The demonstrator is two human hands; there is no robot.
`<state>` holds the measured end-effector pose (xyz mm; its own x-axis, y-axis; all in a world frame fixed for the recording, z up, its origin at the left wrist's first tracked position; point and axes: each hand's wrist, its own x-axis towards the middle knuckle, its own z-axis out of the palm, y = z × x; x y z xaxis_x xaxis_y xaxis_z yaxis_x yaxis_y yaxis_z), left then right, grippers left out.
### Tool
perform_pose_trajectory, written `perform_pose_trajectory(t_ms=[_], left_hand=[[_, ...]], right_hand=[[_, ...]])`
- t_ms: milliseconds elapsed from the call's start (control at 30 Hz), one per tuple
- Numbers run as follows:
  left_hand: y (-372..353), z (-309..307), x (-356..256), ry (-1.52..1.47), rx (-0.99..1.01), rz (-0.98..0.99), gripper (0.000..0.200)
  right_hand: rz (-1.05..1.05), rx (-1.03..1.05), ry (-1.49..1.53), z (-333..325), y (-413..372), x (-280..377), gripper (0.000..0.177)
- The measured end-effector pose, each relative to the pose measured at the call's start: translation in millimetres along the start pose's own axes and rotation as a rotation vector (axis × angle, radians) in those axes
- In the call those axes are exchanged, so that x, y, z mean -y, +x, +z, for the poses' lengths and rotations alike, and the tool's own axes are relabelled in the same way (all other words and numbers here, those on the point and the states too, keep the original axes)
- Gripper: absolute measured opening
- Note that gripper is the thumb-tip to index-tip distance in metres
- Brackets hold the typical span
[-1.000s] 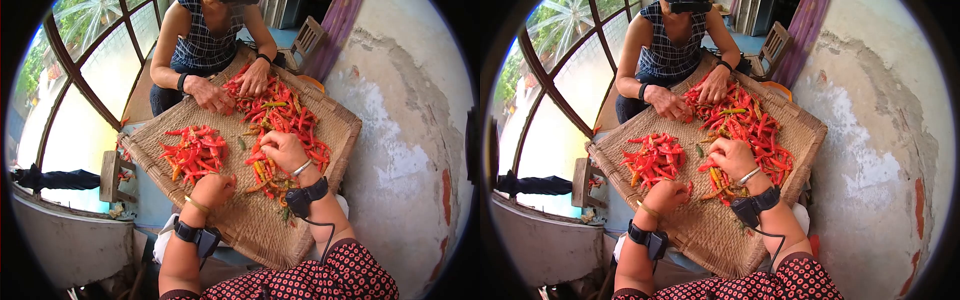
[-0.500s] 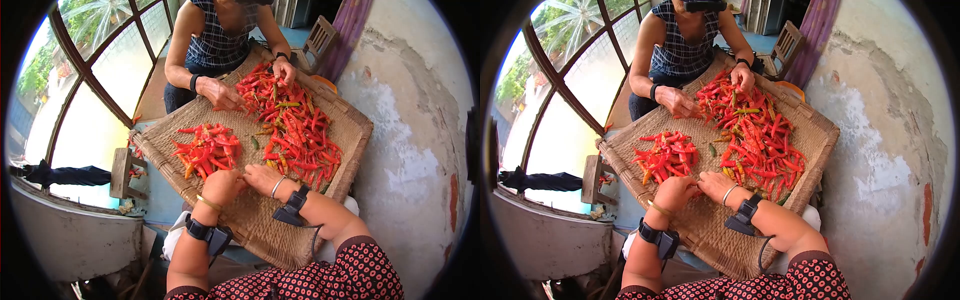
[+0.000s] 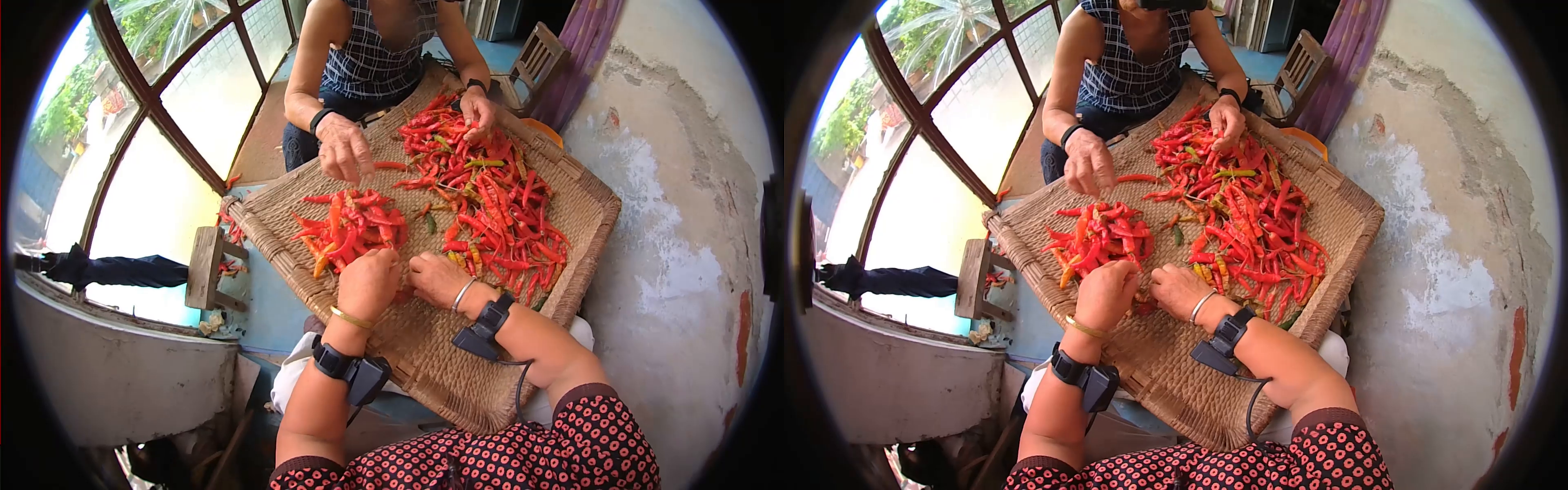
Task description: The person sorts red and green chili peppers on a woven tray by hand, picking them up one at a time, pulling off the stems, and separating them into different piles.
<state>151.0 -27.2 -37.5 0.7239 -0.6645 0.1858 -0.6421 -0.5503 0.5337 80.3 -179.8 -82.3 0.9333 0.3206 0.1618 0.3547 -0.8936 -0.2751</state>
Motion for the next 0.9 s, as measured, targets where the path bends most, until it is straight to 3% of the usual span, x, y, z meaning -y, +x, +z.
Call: perform_pose_trajectory(t_ms=[200, 433, 500, 633, 767, 833, 900], left_hand=[[0, -11, 0, 0.041, -0.114, 0.004, 0.015], [7, -19, 7, 0.148, 0.014, -0.019, 0.021], [7, -18, 9, 0.185, 0.046, -0.006, 0.023], [6, -9, 17, 0.273, 0.098, 0.042, 0.017], [7, -12, 12, 0.232, 0.167, 0.057, 0.021], [10, -14, 5, -0.058, 0.040, 0.208, 0.029], [12, -16, -1, -0.166, 0.071, 0.227, 0.030]], right_hand=[[0.081, -0.065, 0.095, -2, -1, 2, 0.016], [0.058, 0.088, -0.020, -14, 0, -3, 0.009], [0.219, 0.054, 0.039, -40, -5, -11, 0.007], [0.470, -0.222, -0.023, -92, -27, -40, 0.008], [0.499, -0.208, 0.159, -101, -33, -48, 0.009], [0.386, -0.154, 0.462, -94, -26, -36, 0.010], [0.321, -0.083, 0.559, -94, -19, -22, 0.010]])
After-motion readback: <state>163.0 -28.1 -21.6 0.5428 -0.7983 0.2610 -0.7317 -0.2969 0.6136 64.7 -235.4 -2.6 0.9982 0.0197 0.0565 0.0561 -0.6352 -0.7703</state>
